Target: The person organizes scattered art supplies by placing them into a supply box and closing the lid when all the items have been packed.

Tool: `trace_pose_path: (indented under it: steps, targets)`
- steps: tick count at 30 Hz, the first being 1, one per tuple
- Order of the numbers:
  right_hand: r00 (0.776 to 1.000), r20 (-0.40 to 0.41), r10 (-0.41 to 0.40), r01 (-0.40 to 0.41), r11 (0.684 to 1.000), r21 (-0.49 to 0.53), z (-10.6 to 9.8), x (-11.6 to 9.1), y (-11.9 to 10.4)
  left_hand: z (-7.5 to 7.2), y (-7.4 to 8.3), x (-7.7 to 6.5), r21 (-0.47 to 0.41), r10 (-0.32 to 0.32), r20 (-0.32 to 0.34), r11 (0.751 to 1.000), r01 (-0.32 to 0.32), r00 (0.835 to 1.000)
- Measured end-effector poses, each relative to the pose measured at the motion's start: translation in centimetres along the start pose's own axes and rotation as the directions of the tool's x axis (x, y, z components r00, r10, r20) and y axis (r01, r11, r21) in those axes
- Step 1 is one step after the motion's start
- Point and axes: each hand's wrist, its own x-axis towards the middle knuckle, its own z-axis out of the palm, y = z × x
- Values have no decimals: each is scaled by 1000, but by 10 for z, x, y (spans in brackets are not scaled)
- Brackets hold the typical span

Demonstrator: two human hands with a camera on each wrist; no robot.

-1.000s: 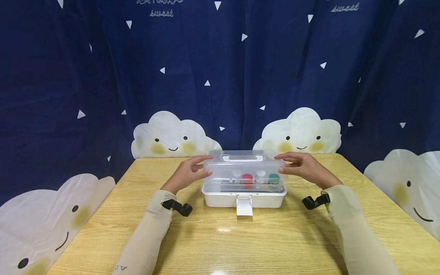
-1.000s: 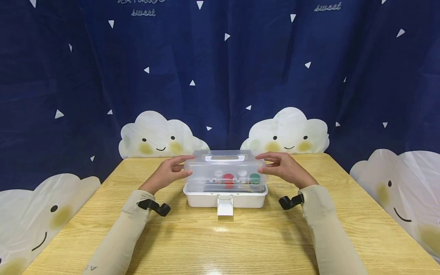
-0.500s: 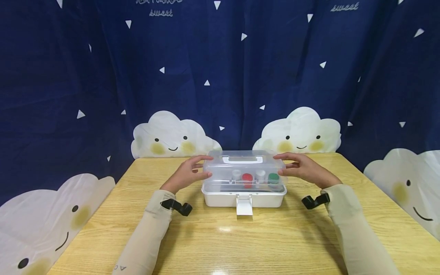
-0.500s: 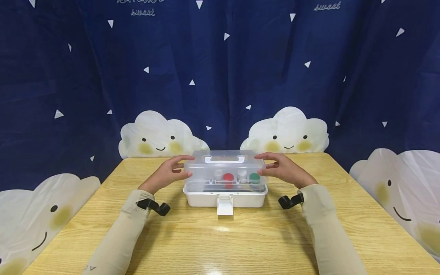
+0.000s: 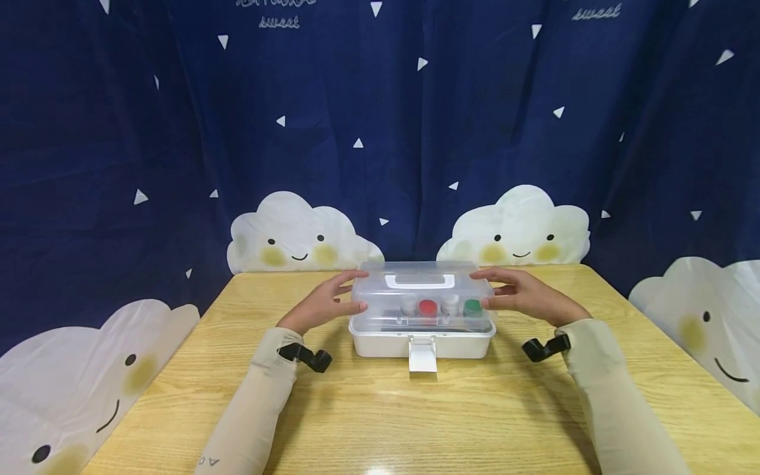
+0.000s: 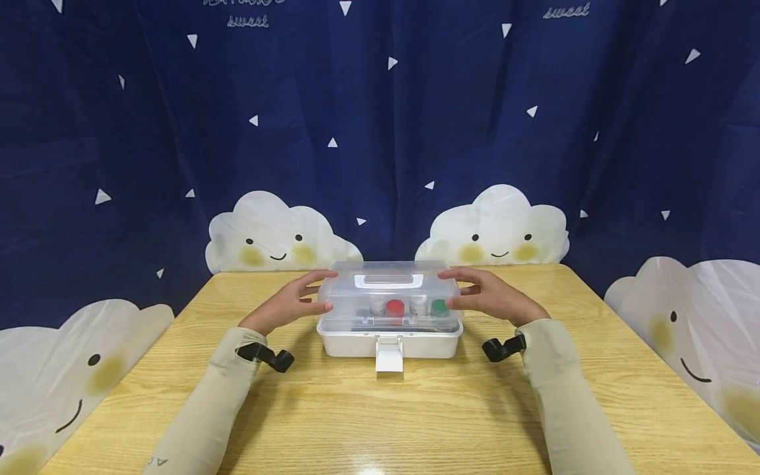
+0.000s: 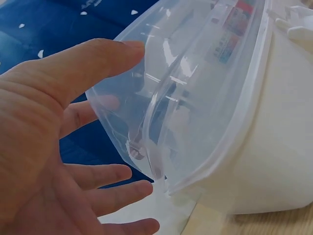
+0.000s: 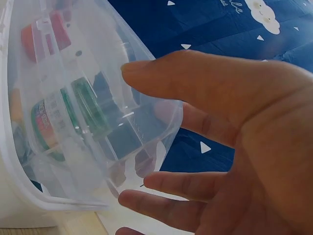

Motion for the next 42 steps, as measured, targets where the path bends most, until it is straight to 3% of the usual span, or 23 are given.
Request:
trace_pose_path:
  steps: [17,27,34,42]
  targets:
    - [998,36,-51,52,998,-33,0,-1,3,1,1,-1,-14,-22,65,1000,23,998]
    - [998,50,-41,44,997,-56,1,-2,1,3,27,-14,-3,-40,62,999,40,997]
    - [998,58,-35,39,997,-61,1,-3,3,2,-1,-3,15,-41,60,999,40,997]
    - [998,59,-21,25,996,-83,1,-4,1,2,-2,-2,20,-42,61,999,41,997]
